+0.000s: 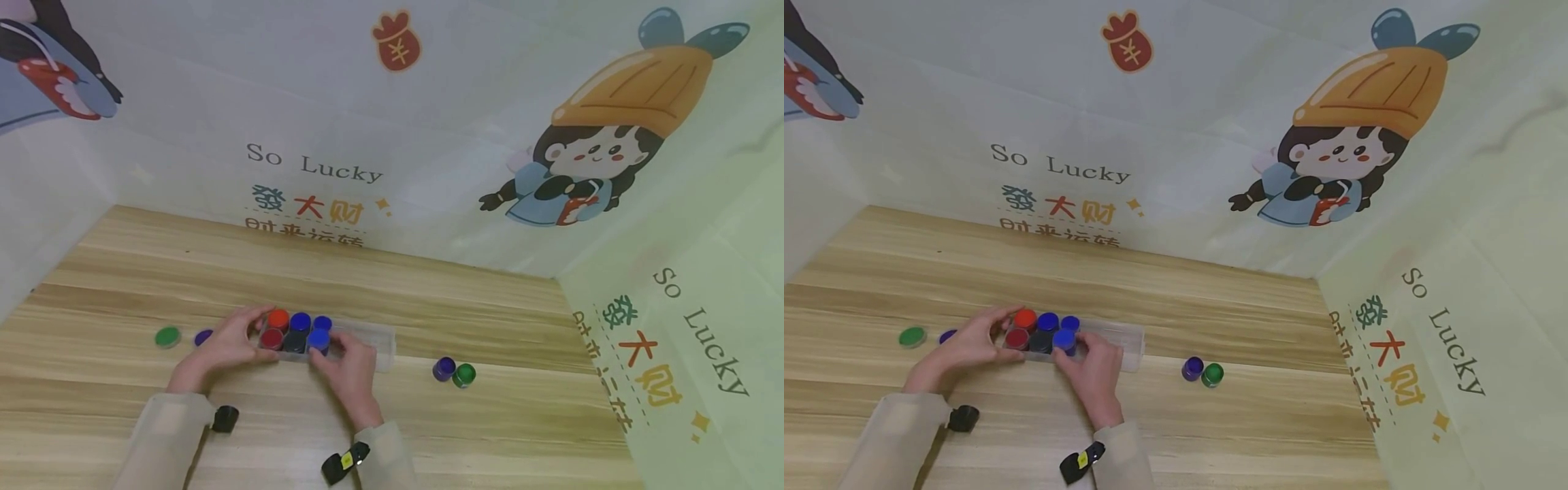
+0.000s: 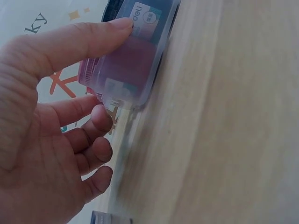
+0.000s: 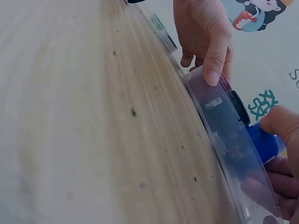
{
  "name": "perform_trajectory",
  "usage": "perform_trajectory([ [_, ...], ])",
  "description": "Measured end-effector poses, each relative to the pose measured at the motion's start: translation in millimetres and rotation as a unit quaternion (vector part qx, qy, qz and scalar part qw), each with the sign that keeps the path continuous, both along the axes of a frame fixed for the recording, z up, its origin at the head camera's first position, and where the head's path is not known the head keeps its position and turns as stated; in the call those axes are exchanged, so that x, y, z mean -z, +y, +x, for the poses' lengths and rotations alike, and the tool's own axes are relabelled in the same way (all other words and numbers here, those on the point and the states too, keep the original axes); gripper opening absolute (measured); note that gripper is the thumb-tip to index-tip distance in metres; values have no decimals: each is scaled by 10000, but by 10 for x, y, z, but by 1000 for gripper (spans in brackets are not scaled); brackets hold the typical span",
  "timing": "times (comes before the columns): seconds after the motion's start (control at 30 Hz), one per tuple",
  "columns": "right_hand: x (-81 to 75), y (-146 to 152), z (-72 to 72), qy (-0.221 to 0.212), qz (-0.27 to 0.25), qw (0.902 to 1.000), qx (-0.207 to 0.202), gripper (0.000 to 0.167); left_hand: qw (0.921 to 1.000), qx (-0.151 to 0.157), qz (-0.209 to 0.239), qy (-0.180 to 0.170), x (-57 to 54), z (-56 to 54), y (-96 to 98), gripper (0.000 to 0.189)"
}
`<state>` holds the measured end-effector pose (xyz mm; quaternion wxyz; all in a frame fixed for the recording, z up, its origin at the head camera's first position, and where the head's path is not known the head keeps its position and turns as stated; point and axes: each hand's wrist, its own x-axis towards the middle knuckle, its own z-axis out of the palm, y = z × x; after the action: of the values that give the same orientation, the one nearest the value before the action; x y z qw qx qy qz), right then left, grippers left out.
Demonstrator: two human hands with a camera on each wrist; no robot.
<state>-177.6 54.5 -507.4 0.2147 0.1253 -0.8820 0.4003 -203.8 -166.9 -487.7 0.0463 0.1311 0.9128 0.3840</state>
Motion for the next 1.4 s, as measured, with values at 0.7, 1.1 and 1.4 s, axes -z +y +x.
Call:
perform_trajectory([
  [0.7,-602,11,142,383,-2551,9633,-747,20,9828,380,857,1591,-494,72,259,47],
  [1.1,-761,70,181,-105,-3706,9086,-1924,39,9227,2065,2787,1684,-900,153,582,31],
  [1.4,-856,120,209,-295,-3890,8911,-2317,60,9053,2417,3236,1315,-963,161,634,28],
])
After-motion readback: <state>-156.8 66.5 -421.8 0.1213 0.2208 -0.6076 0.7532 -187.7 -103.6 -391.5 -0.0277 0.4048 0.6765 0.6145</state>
